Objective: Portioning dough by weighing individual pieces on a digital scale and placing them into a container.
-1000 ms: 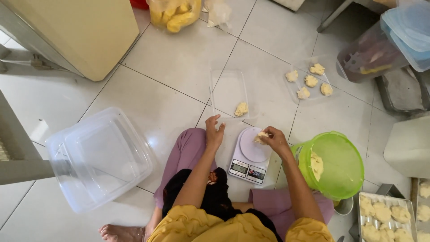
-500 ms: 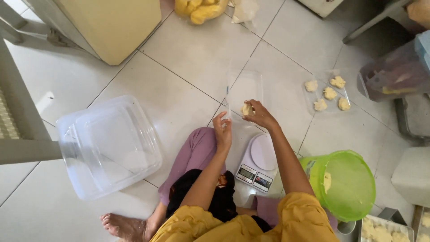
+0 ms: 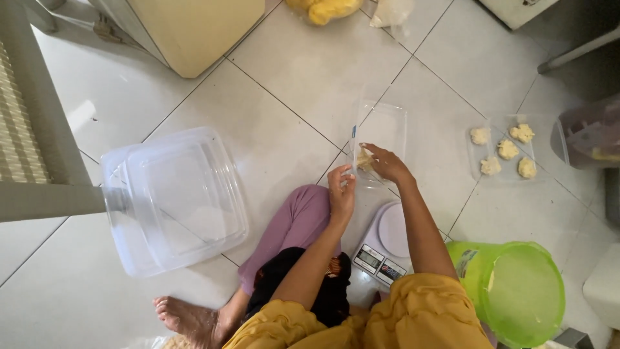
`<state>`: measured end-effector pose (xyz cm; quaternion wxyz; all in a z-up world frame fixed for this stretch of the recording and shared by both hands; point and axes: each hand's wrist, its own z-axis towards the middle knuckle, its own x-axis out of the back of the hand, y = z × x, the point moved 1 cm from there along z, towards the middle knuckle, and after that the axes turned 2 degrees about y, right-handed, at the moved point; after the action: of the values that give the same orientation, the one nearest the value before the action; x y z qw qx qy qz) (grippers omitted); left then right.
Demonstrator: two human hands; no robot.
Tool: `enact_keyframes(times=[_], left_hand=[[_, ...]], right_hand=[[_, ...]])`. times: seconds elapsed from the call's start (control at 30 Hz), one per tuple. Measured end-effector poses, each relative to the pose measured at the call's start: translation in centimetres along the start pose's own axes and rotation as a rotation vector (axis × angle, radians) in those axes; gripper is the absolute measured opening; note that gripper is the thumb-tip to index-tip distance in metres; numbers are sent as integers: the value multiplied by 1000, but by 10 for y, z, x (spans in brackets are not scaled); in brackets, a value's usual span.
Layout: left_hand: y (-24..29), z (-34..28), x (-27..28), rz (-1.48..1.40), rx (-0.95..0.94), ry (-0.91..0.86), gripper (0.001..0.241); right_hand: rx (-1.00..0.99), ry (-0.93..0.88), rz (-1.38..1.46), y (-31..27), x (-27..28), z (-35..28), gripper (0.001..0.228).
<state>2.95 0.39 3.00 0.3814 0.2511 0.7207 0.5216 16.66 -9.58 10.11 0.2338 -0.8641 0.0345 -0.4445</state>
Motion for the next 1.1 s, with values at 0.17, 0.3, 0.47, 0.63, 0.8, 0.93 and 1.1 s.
enact_keyframes(times=[0.17, 0.3, 0.47, 0.63, 0.8, 0.93, 1.1], left_hand=[[-3, 1, 1, 27, 16, -16, 33], [-5, 1, 1, 37, 4, -40, 34], [-2, -1, 1, 13, 18, -56, 34], [1, -1, 1, -1, 17, -57, 35], [-6, 2, 1, 14, 24, -58, 34], [-1, 0, 0, 39, 22, -68, 33], [-6, 3, 0, 69, 38, -60, 27]], right_hand=[[67, 204, -155, 52, -33, 40, 72], [143, 320, -249, 51, -42, 44, 77], [75, 310, -215, 29, -45, 21, 74], [96, 311, -185, 3, -33, -10, 83], [45, 250, 16, -32, -14, -45, 75], [38, 199, 31, -30, -14, -49, 72], [-12, 153, 94, -56, 6, -75, 68]])
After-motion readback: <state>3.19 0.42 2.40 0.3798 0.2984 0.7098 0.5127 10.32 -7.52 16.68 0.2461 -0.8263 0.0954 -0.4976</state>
